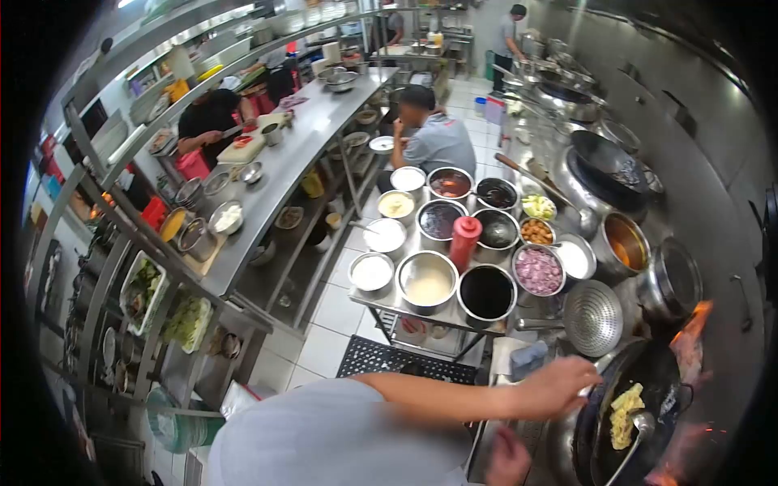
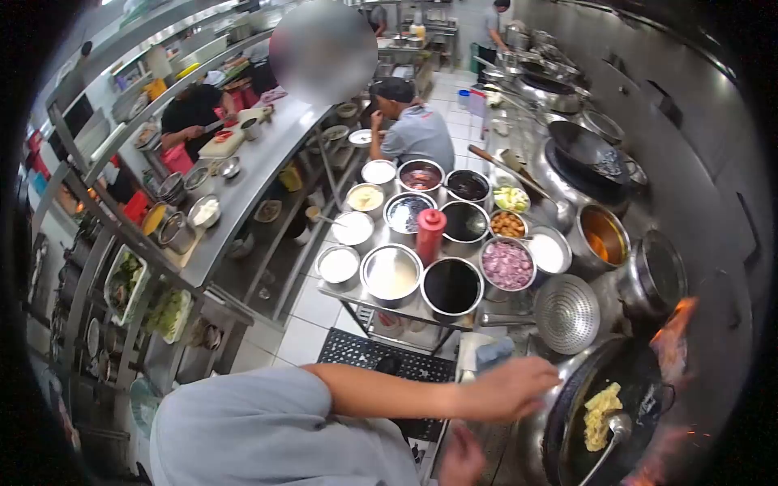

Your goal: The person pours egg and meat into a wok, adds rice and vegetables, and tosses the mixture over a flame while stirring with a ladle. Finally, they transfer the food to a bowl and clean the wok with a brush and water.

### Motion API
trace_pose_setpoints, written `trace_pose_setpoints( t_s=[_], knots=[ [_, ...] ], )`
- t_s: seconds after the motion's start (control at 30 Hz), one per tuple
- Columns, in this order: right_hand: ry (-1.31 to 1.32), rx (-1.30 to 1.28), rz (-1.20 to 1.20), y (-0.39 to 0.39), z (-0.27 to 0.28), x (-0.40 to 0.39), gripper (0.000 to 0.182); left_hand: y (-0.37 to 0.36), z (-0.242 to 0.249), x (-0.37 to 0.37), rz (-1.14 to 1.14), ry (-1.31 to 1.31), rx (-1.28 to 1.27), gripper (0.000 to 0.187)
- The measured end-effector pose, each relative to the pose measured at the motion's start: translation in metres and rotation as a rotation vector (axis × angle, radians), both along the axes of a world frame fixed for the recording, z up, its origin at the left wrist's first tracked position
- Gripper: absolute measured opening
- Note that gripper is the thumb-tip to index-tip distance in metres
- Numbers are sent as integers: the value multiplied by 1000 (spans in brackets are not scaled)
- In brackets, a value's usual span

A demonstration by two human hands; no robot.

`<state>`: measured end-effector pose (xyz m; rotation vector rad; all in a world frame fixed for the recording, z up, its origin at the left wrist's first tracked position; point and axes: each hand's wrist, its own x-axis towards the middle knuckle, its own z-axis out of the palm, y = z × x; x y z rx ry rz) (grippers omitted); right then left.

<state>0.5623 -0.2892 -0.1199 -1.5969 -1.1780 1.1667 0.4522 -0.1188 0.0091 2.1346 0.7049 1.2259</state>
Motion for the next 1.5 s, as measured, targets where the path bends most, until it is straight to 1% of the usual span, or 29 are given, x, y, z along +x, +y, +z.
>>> trace_pose_setpoints(
  t_s=[0.03, 0.1, 0.2, 0.23, 0.3, 0.37, 0.43, 0.53, 0.57, 0.6, 0.67, 0.73, 0.8, 0.83, 0.87, 0.9, 0.93, 0.97, 1.0, 1.03, 1.07, 1.13, 1.23, 1.27, 1.3, 1.33, 1.37, 1.43, 1.5],
  knots=[
    [-230, -189, 226, 30, 39, -45, 37, 1, 6, -26, 50, -40, 11, 47],
    [-431, -54, 431, 41, -71, -67, 63, -5, 23, -78, 80, 21, -12, 40],
    [-678, -384, 194, 56, -180, -83, 81, -22, 18, -152, 171, 140, -62, 38],
    [-551, -455, 63, 58, -184, -87, 81, -27, 10, -178, 178, 169, -139, 36],
    [-934, -442, 120, 45, -269, -83, 84, -40, -8, -236, 279, 256, -323, 32],
    [-958, -619, 67, 40, -301, -86, 85, -51, -24, -301, 442, 296, -438, 29],
    [-934, -719, 81, 41, -294, -97, 97, -56, -62, -383, 674, 280, -501, 23],
    [-1206, -640, 210, 42, -339, -87, 95, -67, -92, -525, 1072, 258, -571, 24],
    [-1162, -652, 202, 51, -332, -93, 92, -73, -115, -580, 1176, 139, -516, 23],
    [-1106, -664, 199, 59, -326, -99, 89, -78, -128, -629, 1277, -111, -706, 21],
    [-978, -691, 198, 70, -310, -110, 84, -89, -145, -720, 1350, -767, -861, 23],
    [-799, -735, 192, 72, -292, -120, 79, -101, -183, -811, 1411, -1191, -869, 48],
    [-614, -803, 159, 65, -268, -129, 74, -96, -188, -860, 1531, -1251, -885, 57],
    [-544, -839, 148, 54, -254, -132, 72, -95, -199, -888, 1477, -1299, -935, 62],
    [-539, -645, -24, 24, -300, -120, 58, -87, -212, -909, 1437, -1408, -888, 58],
    [-698, -563, 12, -4, -336, -97, 56, -79, -226, -930, 1268, -1447, -791, 45],
    [-681, -717, 60, -6, -312, -108, 56, -63, -228, -933, 1376, -1496, -645, 33],
    [-524, -599, 105, 3, -229, -151, 57, -65, -234, -945, 1401, -1489, -679, 25],
    [-639, -631, 125, -4, -218, -157, 59, -68, -249, -961, 1483, -1422, -687, 21],
    [-473, -733, 168, 14, -153, -187, 61, -58, -233, -950, 1605, -1468, -672, 19],
    [-549, -641, 292, 12, -144, -185, 63, -60, -236, -948, 1582, -1450, -633, 19],
    [-353, -485, 233, 29, -74, -205, 53, -63, -231, -935, 1655, -1227, -698, 19],
    [-353, -175, 47, 56, 41, -189, 41, -60, -172, -845, 1577, -950, -681, 16],
    [-422, -196, -66, 64, 92, -179, 39, -53, -142, -803, 1537, -867, -696, 15],
    [-449, -55, -197, 58, 94, -139, 37, -43, -111, -756, 1422, -826, -729, 18],
    [-610, -73, -261, 59, 136, -117, 37, -30, -86, -708, 1292, -787, -768, 20],
    [-778, 29, -347, 39, 128, -57, 38, -18, -70, -666, 1160, -783, -794, 19],
    [-1097, -51, -592, 5, 154, 20, 40, 11, -46, -577, 861, -779, -851, 16],
    [-1390, -142, -658, -51, 150, 110, 51, 31, -26, -478, 574, -746, -956, 19]
  ],
)
